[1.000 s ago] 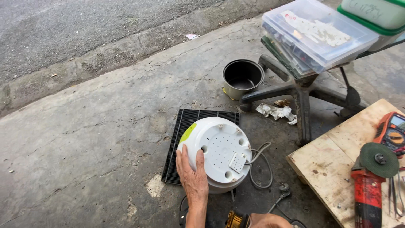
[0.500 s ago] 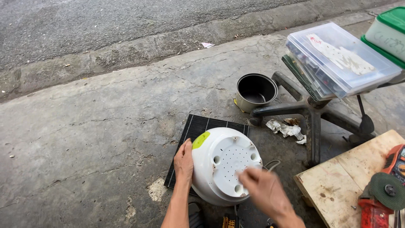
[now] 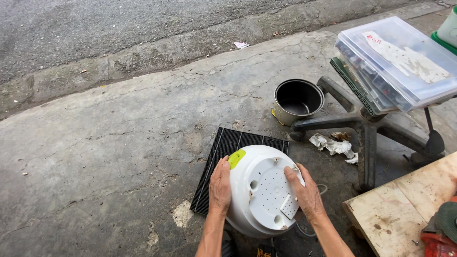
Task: The person uses a power drill to remove screws from the bottom of a white and green rice cooker. They then flip the appliance over, insert a metal inner pot, and close the lid. Finally, they use a screwdriver to pry open the top casing, revealing the internal wiring and heating element.
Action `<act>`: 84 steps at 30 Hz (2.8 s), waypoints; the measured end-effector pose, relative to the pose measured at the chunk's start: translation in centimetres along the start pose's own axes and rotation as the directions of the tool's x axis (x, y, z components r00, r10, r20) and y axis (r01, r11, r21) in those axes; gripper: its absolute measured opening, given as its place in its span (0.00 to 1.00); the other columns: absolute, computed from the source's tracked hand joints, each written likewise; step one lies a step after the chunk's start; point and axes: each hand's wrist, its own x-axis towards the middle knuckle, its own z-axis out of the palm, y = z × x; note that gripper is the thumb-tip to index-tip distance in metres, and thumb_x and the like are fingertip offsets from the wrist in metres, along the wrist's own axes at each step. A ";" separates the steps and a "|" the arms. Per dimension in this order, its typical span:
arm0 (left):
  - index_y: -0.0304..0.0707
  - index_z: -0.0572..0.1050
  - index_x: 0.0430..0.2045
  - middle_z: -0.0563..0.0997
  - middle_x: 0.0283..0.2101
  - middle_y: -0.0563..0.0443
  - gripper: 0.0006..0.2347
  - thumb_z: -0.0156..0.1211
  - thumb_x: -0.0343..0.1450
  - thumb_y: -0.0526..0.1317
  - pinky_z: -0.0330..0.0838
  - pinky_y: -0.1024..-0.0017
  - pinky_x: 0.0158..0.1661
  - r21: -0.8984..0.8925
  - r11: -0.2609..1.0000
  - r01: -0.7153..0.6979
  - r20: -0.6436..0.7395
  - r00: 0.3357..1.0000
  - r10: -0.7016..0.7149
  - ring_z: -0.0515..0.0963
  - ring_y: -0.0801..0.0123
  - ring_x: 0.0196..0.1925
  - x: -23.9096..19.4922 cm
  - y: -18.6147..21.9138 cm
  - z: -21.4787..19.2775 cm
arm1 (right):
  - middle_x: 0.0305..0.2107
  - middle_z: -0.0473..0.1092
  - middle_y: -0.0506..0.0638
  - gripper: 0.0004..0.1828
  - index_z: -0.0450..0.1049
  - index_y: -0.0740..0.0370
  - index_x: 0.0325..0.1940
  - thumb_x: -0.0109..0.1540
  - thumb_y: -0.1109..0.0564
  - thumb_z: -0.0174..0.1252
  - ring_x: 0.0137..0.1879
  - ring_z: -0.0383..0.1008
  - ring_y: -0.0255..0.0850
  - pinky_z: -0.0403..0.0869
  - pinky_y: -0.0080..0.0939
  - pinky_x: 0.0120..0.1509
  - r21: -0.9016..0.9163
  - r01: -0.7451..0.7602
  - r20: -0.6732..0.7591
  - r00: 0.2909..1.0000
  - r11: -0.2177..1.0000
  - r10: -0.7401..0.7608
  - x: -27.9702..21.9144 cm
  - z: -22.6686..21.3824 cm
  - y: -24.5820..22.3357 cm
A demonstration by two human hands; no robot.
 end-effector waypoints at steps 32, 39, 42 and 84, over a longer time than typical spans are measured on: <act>0.43 0.76 0.49 0.84 0.39 0.51 0.28 0.53 0.70 0.66 0.74 0.64 0.34 -0.562 0.805 0.190 -0.126 0.942 -0.311 0.82 0.63 0.36 -1.2 -3.6 0.2 | 0.54 0.78 0.67 0.44 0.78 0.51 0.65 0.66 0.22 0.32 0.63 0.72 0.61 0.67 0.79 0.64 0.188 -0.013 -0.020 1.000 0.982 0.017 5.7 -2.2 3.7; 0.43 0.75 0.45 0.82 0.42 0.50 0.20 0.53 0.77 0.60 0.72 0.67 0.44 -0.548 0.837 -0.015 -0.376 0.898 -0.229 0.78 0.66 0.42 0.8 -4.4 1.1 | 0.60 0.80 0.52 0.30 0.81 0.56 0.71 0.73 0.40 0.50 0.60 0.73 0.43 0.67 0.42 0.68 0.473 -0.029 0.010 1.000 0.880 0.028 5.5 -1.0 -4.7; 0.43 0.74 0.48 0.81 0.38 0.51 0.21 0.53 0.77 0.61 0.72 0.65 0.34 -0.628 0.779 0.003 -0.343 0.897 -0.280 0.81 0.65 0.38 -0.4 -5.2 2.1 | 0.73 0.74 0.51 0.35 0.75 0.60 0.76 0.72 0.41 0.43 0.77 0.71 0.42 0.65 0.41 0.81 0.459 0.016 0.111 0.991 0.888 -0.075 5.6 -0.4 -5.9; 0.55 0.84 0.61 0.84 0.62 0.35 0.41 0.59 0.63 0.82 0.69 0.46 0.71 0.103 0.977 0.188 -0.101 0.979 -0.178 0.77 0.38 0.73 1.1 3.5 1.6 | 0.83 0.53 0.64 0.68 0.45 0.53 0.92 0.58 0.34 0.75 0.88 0.51 0.59 0.53 0.61 0.89 -0.014 0.174 -0.163 0.971 0.985 -0.174 -3.7 0.0 2.7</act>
